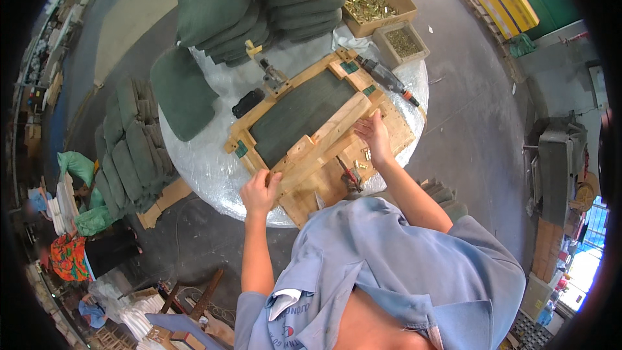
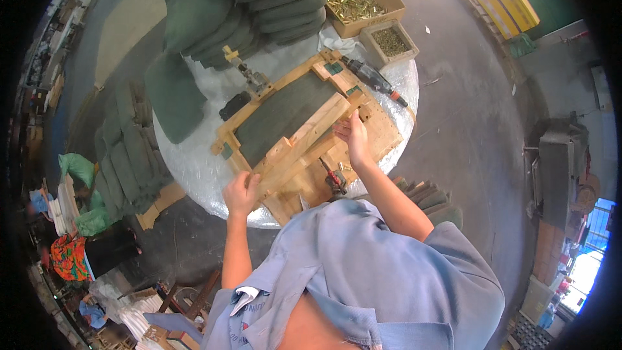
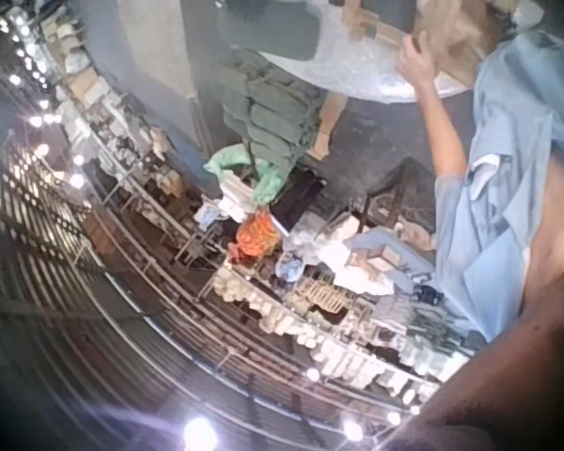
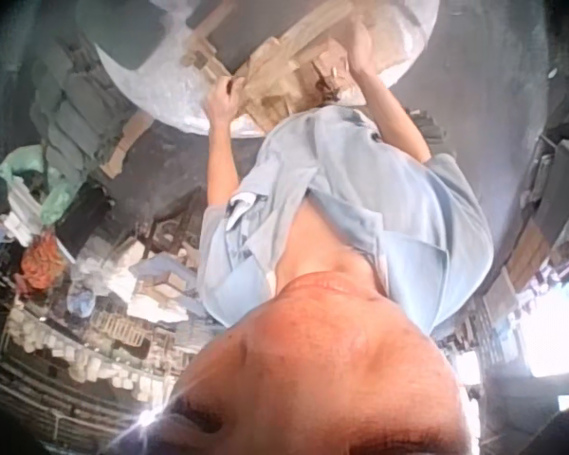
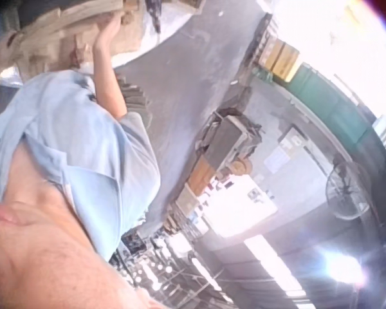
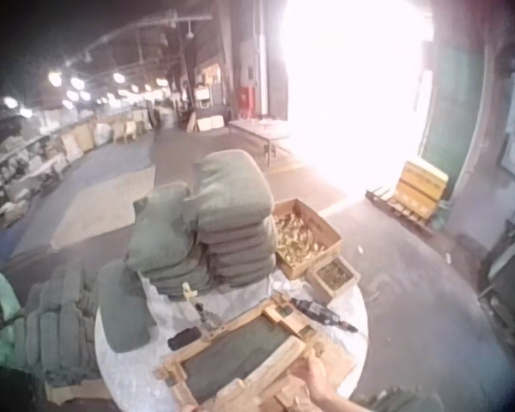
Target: The person places green fabric cushions into a wooden jig and secures them using a pneumatic drill and fasteners. They repeat this process for multiple cushions, stacking the finished units nearby.
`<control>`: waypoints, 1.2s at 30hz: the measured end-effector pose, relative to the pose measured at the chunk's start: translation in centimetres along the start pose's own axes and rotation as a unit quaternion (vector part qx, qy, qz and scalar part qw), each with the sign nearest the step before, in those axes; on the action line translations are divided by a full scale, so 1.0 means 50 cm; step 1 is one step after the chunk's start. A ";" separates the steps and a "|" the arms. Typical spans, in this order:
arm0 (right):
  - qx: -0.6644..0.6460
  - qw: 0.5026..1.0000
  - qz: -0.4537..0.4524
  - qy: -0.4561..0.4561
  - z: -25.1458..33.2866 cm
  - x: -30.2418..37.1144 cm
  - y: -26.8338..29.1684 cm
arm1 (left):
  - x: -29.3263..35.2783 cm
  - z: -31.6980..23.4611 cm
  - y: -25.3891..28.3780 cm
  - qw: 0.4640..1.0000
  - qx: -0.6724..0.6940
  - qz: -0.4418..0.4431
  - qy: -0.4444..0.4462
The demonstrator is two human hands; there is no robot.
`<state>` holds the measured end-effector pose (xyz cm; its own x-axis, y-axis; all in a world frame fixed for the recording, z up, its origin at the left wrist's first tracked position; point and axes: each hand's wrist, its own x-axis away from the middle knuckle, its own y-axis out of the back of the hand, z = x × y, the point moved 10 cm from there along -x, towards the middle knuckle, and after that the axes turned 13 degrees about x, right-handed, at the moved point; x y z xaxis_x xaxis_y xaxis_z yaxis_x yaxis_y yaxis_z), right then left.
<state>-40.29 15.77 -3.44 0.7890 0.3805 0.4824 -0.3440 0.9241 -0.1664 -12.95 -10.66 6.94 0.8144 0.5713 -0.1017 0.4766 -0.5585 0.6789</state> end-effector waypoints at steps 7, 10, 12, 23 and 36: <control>0.268 0.913 -0.191 0.240 0.280 -0.165 0.015 | -0.197 -0.133 0.061 0.950 -0.186 -0.123 -0.216; 0.468 0.721 -0.217 0.462 0.417 -0.138 -0.102 | -0.233 -0.115 0.051 0.932 -0.257 -0.119 -0.225; 0.596 0.665 -0.056 0.447 0.322 -0.224 -0.165 | -0.259 -0.084 0.004 0.930 -0.268 -0.119 -0.220; 0.600 0.626 0.035 0.496 0.327 -0.313 -0.296 | -0.317 0.050 -0.013 0.971 -0.222 -0.003 -0.090; 0.585 0.648 0.029 0.486 0.257 -0.323 -0.263 | -0.320 0.056 -0.067 0.965 -0.241 -0.017 -0.099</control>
<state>-55.06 -2.98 2.03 0.5088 0.7819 -0.3602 -0.0896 0.4642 0.8812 -26.65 -19.61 4.24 0.8707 0.4319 -0.2351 0.3341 -0.1688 0.9273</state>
